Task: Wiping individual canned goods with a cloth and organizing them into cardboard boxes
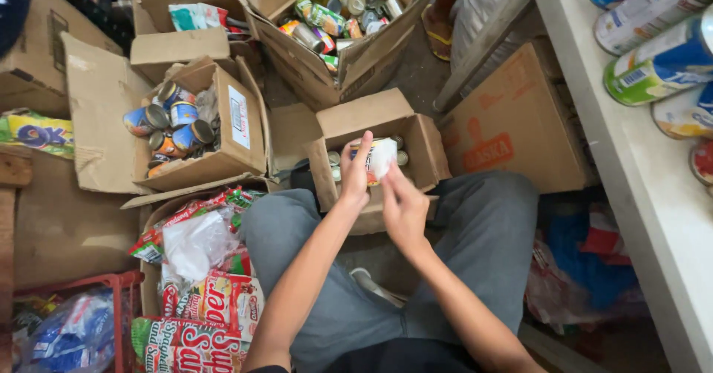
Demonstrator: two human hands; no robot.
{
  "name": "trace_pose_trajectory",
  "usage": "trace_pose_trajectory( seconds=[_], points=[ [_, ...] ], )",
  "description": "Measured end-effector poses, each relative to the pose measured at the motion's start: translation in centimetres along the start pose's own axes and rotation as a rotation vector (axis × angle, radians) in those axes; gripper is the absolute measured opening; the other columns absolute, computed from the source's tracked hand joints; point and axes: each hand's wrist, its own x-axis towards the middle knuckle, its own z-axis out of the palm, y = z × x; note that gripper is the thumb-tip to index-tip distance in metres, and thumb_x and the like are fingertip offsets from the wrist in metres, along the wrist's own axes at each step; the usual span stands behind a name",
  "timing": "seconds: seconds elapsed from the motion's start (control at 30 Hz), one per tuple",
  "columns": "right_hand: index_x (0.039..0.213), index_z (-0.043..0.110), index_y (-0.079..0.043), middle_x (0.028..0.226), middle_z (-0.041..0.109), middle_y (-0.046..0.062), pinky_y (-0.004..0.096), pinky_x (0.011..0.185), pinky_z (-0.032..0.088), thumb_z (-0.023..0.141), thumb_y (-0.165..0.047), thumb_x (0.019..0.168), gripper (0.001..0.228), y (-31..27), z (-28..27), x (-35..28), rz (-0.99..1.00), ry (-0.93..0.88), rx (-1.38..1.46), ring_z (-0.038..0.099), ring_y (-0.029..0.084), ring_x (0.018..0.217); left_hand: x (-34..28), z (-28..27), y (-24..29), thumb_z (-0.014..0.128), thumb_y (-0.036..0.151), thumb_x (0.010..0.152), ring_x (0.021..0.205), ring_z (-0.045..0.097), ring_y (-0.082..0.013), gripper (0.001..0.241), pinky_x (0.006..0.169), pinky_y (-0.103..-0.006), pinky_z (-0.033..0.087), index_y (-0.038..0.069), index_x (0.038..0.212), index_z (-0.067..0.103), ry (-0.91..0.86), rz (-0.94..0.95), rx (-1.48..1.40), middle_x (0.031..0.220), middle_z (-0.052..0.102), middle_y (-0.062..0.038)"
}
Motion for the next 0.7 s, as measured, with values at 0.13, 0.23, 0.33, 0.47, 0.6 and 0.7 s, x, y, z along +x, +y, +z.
trace_pose_trajectory(
  seconds=[0.13, 0.23, 0.33, 0.47, 0.6, 0.7],
  points=[
    [0.111, 0.08, -0.005, 0.117, 0.074, 0.022, 0.042, 0.094, 0.057, 0.075, 0.004, 0.09, 0.024, 0.7, -0.1, 1.5, -0.267, -0.047, -0.066, 0.071, 0.036, 0.111, 0.7, -0.5, -1.5, 0.087, 0.048, 0.08, 0.08, 0.063, -0.0146, 0.055, 0.066, -0.025, 0.056, 0.004, 0.101, 0.063, 0.019, -0.043, -0.094, 0.088, 0.058, -0.005],
    [0.112, 0.08, -0.005, 0.109, 0.077, 0.017, 0.044, 0.09, 0.059, 0.068, -0.007, 0.098, 0.018, 2.2, 0.0, 3.5, 0.003, 0.003, 0.034, 0.069, 0.031, 0.11, 0.1, -0.2, -0.2, 0.088, 0.05, 0.078, 0.073, 0.065, -0.0141, 0.053, 0.058, -0.028, 0.057, 0.006, 0.091, 0.061, -0.048, -0.069, -0.063, 0.083, 0.062, -0.005],
    [0.106, 0.083, -0.02, 0.098, 0.079, 0.006, 0.036, 0.088, 0.059, 0.078, -0.026, 0.092, 0.016, 1.4, -0.8, 3.3, 0.279, -0.017, -0.044, 0.072, 0.024, 0.104, 0.4, -0.2, -0.5, 0.087, 0.048, 0.08, 0.073, 0.065, -0.0125, 0.048, 0.06, -0.026, 0.057, 0.007, 0.088, 0.063, -0.069, -0.03, -0.08, 0.08, 0.062, -0.005],
    [0.09, 0.082, -0.015, 0.086, 0.076, 0.007, 0.036, 0.079, 0.057, 0.089, -0.015, 0.082, 0.011, 1.9, -1.1, 4.0, 0.048, -0.042, 0.022, 0.073, 0.023, 0.084, 0.6, -0.4, 0.0, 0.086, 0.04, 0.082, 0.073, 0.062, -0.011, 0.039, 0.063, -0.0243, 0.054, 0.008, 0.084, 0.066, -0.108, 0.001, -0.085, 0.078, 0.057, -0.003],
    [0.086, 0.071, -0.01, 0.066, 0.063, -0.002, 0.022, 0.057, 0.043, 0.085, -0.021, 0.092, 0.019, 5.6, 0.6, 5.0, 0.221, 0.07, 0.23, 0.051, 0.005, 0.061, 1.2, -0.4, -1.7, 0.087, 0.04, 0.082, 0.07, 0.07, -0.0182, 0.042, 0.059, -0.0284, 0.06, 0.006, 0.088, 0.064, -0.194, -0.153, -0.235, 0.078, 0.063, -0.009],
    [0.078, 0.066, -0.007, 0.062, 0.06, 0.008, 0.031, 0.058, 0.044, 0.08, -0.017, 0.095, 0.025, 3.4, 0.1, 3.4, 0.112, 0.083, 0.09, 0.055, 0.015, 0.059, 2.6, -1.3, -2.8, 0.087, 0.041, 0.082, 0.068, 0.071, -0.0186, 0.044, 0.057, -0.0304, 0.06, 0.005, 0.09, 0.064, -0.207, -0.206, -0.303, 0.077, 0.066, -0.011]
  ],
)
